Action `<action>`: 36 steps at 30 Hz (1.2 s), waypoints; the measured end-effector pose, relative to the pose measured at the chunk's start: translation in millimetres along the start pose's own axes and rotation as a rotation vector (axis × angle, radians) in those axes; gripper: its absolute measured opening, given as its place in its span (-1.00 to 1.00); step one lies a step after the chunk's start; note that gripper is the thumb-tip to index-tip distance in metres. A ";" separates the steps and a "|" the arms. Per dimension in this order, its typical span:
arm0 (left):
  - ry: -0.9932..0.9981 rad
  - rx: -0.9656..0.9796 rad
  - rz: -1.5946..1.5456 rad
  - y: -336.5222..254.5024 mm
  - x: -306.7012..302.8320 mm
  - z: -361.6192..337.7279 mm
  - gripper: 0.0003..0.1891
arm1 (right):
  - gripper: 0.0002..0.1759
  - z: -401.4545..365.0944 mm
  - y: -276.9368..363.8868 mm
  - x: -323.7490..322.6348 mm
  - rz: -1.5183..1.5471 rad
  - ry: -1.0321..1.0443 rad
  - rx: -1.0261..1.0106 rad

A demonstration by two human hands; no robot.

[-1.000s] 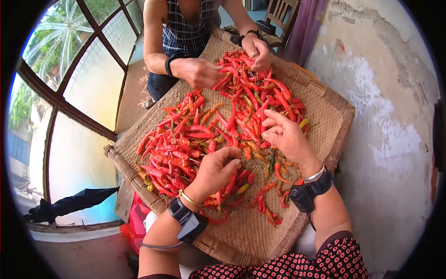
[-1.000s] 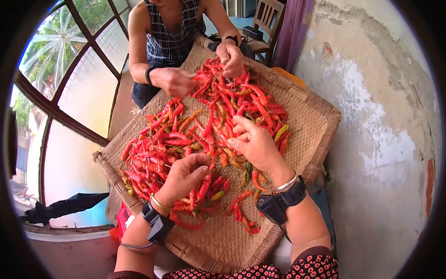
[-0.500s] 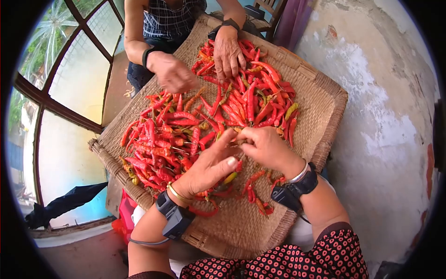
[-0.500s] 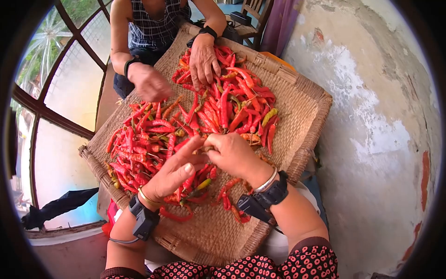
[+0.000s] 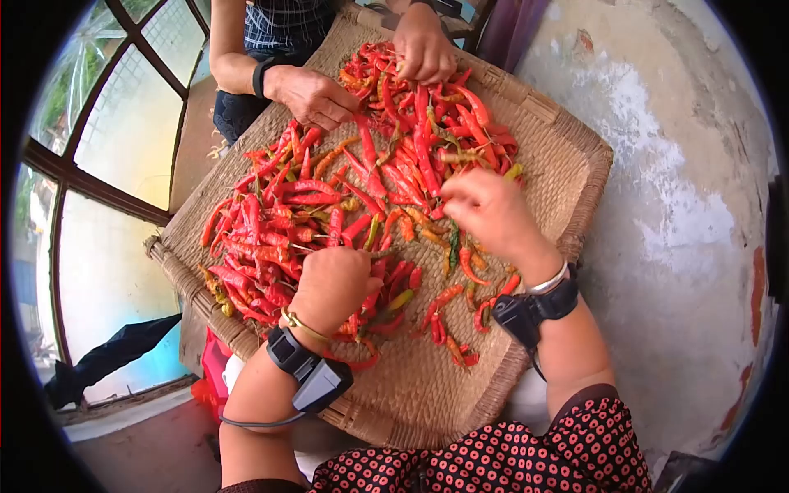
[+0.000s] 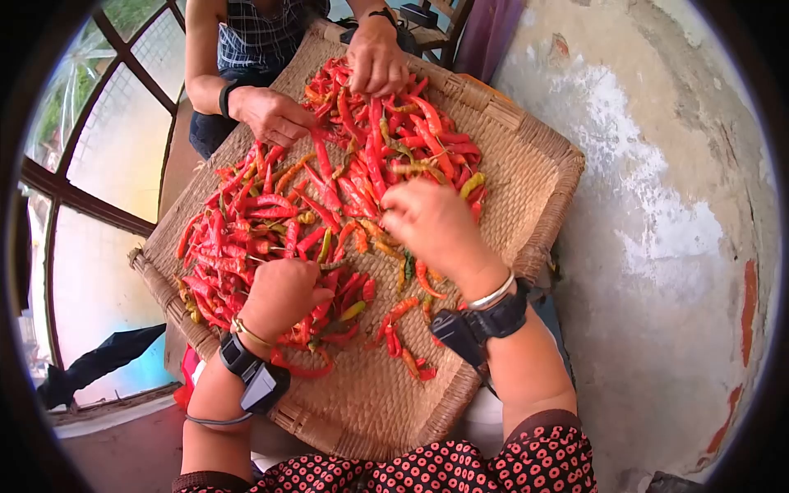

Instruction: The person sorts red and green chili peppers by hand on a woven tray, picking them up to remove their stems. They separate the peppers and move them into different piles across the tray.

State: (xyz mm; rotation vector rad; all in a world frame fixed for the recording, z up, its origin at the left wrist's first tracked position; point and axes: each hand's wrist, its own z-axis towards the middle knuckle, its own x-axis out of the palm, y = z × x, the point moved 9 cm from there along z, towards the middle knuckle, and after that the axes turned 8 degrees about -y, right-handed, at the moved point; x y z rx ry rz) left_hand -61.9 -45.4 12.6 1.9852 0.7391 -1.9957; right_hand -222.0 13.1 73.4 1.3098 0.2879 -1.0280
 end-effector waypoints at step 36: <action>-0.119 -0.004 -0.027 -1.2 0.0 16.1 -0.82 | -0.67 -16.4 25.6 40.8 -0.124 0.149 -0.232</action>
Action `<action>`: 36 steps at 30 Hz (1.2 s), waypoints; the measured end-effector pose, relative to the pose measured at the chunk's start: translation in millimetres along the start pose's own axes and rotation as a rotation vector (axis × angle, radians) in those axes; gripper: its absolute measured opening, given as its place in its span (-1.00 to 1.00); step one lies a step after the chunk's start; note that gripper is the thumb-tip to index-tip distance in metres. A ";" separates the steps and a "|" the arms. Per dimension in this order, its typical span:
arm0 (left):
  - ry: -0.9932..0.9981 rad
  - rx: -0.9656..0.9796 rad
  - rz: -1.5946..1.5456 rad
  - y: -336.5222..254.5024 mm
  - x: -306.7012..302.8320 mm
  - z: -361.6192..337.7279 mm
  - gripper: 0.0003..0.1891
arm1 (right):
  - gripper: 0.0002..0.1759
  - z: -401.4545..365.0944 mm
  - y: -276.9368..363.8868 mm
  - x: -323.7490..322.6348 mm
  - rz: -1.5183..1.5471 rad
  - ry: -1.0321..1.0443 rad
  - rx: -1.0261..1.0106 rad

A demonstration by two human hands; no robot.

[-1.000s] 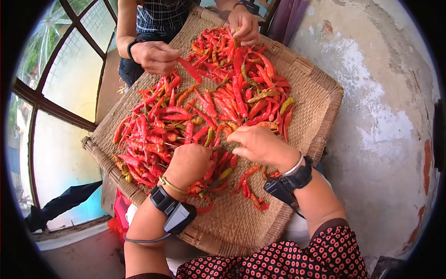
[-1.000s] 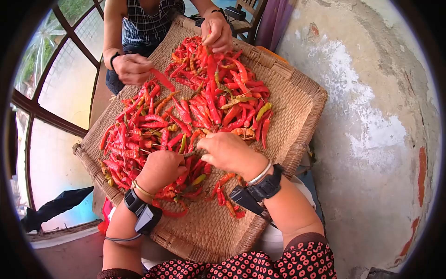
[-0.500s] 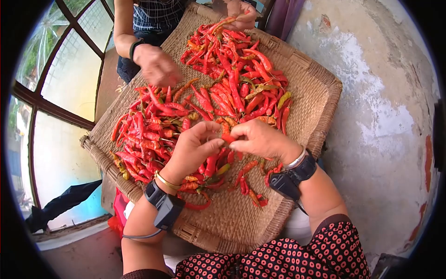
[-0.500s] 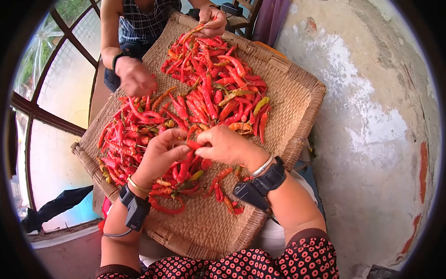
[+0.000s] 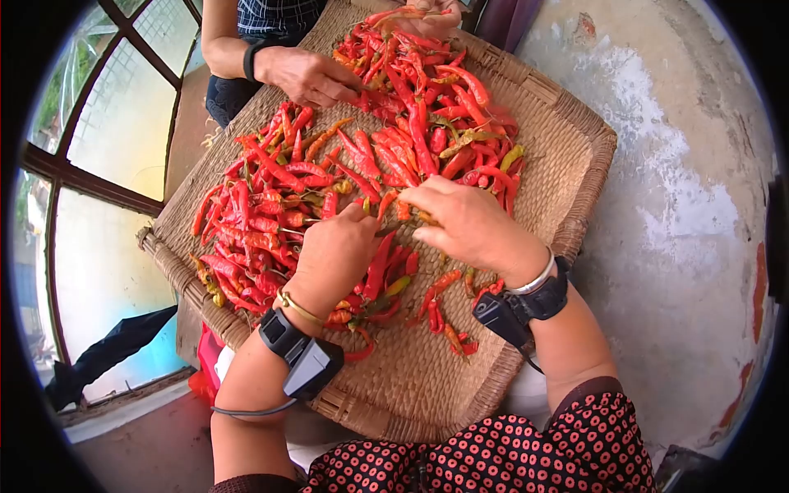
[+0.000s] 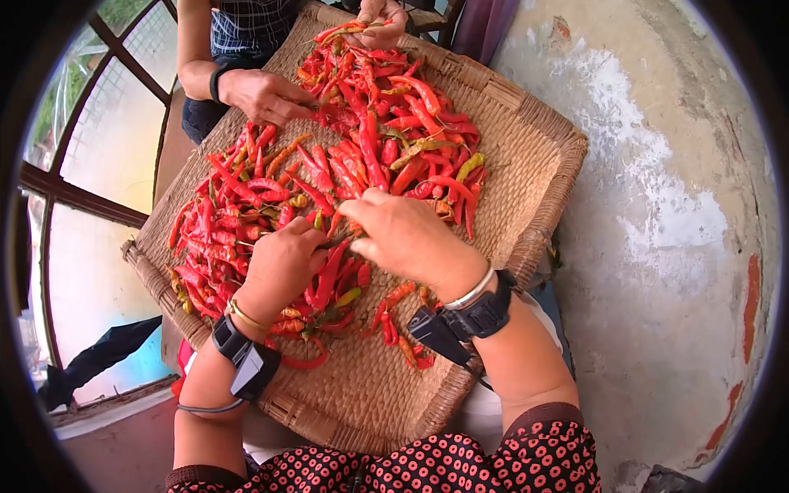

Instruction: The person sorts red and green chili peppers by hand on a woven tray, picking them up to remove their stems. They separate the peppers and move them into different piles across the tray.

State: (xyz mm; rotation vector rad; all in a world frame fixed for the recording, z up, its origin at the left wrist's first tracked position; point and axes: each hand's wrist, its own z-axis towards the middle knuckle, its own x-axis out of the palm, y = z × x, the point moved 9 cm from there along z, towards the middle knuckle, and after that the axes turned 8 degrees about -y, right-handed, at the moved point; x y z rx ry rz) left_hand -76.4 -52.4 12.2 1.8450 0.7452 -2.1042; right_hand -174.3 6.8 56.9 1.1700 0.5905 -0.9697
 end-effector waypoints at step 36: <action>0.183 0.150 -0.294 -25.6 10.2 -14.8 -0.81 | -0.78 -67.5 6.8 71.3 0.080 0.717 -0.046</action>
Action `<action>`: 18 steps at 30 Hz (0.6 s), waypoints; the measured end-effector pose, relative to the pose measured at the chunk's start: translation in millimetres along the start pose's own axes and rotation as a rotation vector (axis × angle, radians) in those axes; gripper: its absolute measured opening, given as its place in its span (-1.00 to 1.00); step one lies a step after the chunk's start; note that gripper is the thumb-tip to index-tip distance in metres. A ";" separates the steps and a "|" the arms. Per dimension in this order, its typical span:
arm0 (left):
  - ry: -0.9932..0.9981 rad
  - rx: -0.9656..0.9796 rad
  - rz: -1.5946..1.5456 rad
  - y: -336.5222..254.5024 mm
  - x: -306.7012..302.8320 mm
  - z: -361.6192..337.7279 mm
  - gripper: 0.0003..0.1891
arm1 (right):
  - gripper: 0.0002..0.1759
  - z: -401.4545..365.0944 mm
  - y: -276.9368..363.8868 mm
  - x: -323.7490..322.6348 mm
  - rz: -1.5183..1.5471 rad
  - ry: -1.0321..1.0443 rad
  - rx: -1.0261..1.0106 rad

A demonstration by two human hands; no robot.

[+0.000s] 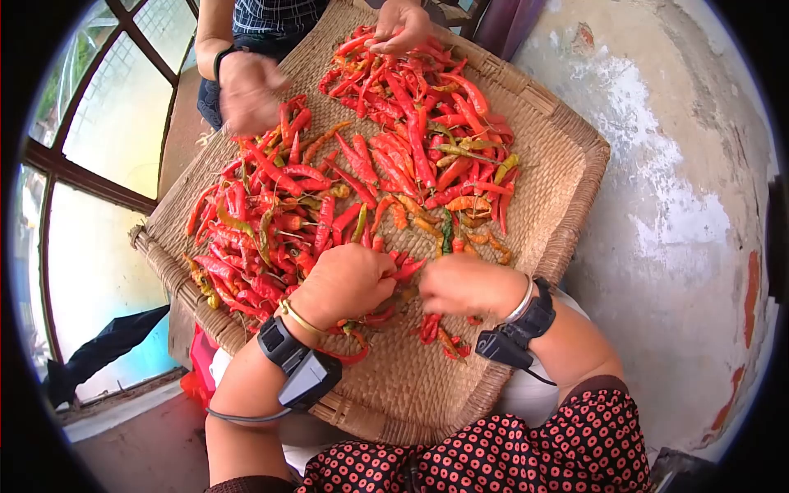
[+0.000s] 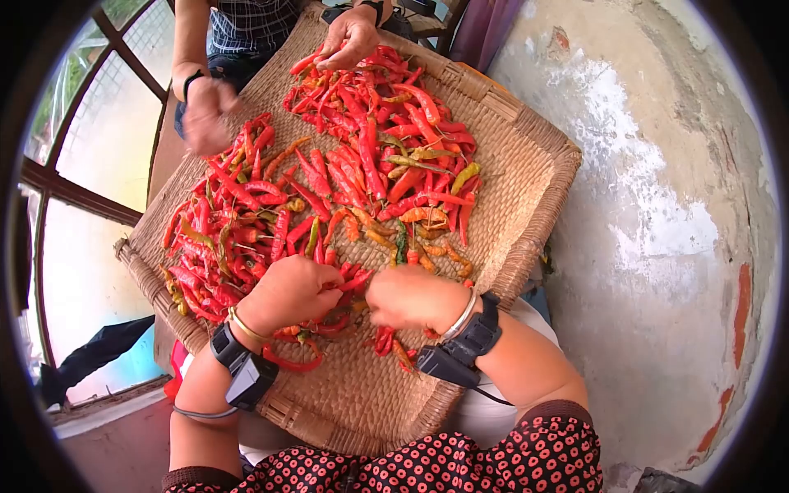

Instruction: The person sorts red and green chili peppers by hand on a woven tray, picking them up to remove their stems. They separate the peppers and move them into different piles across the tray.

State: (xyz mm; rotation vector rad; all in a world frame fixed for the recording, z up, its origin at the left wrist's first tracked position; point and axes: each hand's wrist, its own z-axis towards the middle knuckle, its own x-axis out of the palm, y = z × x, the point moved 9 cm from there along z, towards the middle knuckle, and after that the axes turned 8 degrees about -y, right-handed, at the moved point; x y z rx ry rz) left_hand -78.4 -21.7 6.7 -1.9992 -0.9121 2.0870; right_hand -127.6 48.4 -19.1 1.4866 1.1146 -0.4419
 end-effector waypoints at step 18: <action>-0.131 -0.126 -0.543 3.4 -18.9 7.7 -0.90 | -0.81 -69.3 -62.7 -140.7 0.218 -0.969 0.535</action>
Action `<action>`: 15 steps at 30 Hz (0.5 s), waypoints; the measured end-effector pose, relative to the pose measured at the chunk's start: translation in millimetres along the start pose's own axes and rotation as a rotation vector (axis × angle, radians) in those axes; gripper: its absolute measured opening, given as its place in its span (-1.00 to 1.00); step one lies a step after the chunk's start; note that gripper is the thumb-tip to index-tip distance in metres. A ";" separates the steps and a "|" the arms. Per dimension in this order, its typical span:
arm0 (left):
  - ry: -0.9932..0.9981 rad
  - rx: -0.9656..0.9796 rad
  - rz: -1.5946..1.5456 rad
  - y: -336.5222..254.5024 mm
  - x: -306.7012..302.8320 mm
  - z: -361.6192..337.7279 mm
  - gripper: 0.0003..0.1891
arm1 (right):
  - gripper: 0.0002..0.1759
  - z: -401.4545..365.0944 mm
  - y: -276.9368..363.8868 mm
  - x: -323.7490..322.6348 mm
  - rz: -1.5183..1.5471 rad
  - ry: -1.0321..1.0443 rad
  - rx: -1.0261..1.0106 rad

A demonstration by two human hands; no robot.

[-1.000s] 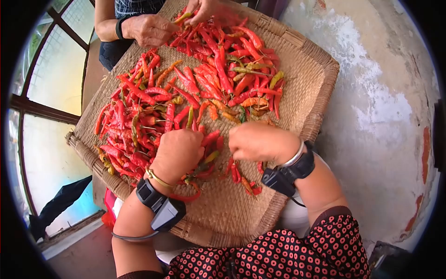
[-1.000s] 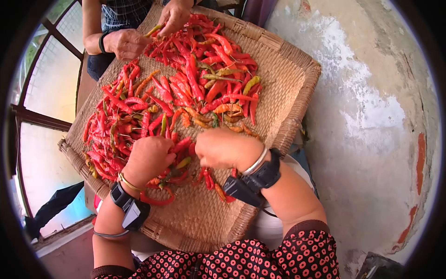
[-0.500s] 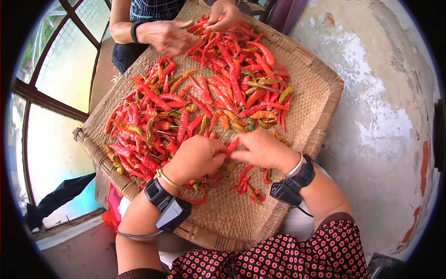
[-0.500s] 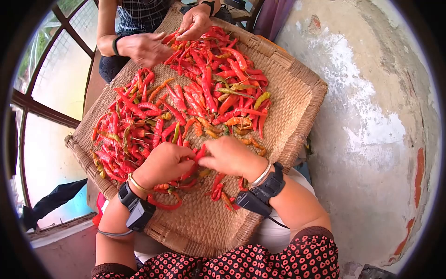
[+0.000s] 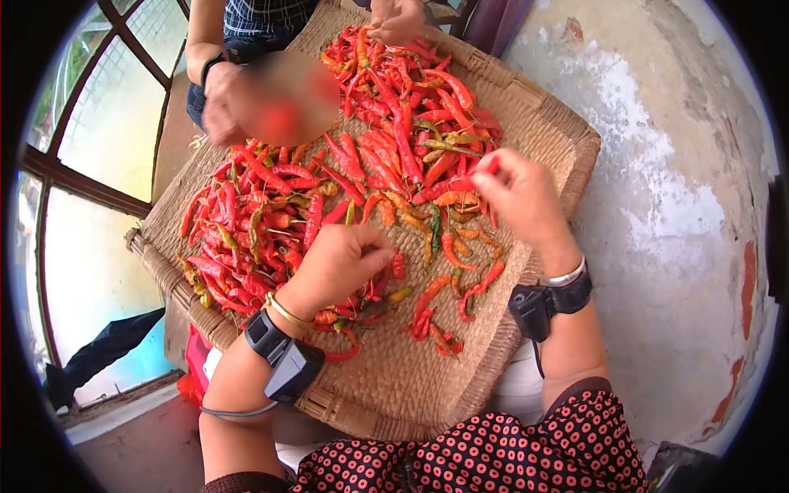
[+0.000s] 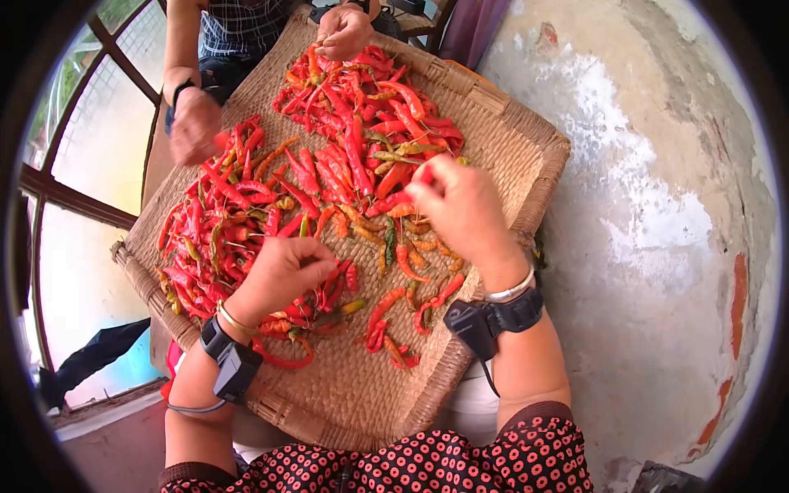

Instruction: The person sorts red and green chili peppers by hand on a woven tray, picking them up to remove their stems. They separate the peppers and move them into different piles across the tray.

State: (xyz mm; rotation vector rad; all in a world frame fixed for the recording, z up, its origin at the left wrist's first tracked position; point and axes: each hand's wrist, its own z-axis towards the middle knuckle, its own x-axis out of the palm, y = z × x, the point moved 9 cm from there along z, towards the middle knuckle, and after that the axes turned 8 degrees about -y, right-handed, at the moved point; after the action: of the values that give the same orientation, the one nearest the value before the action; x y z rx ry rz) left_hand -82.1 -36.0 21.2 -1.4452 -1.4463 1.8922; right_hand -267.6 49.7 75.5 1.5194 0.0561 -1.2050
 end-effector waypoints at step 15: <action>0.145 0.029 0.820 19.6 14.0 -5.5 -0.67 | -0.80 -38.0 42.2 65.8 -0.289 0.222 -0.465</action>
State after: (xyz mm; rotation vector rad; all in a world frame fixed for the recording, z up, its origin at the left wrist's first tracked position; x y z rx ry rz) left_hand -77.6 -30.8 -2.6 -2.3379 -0.7917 2.1356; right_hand -186.5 27.1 53.7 1.2476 0.6779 -1.1399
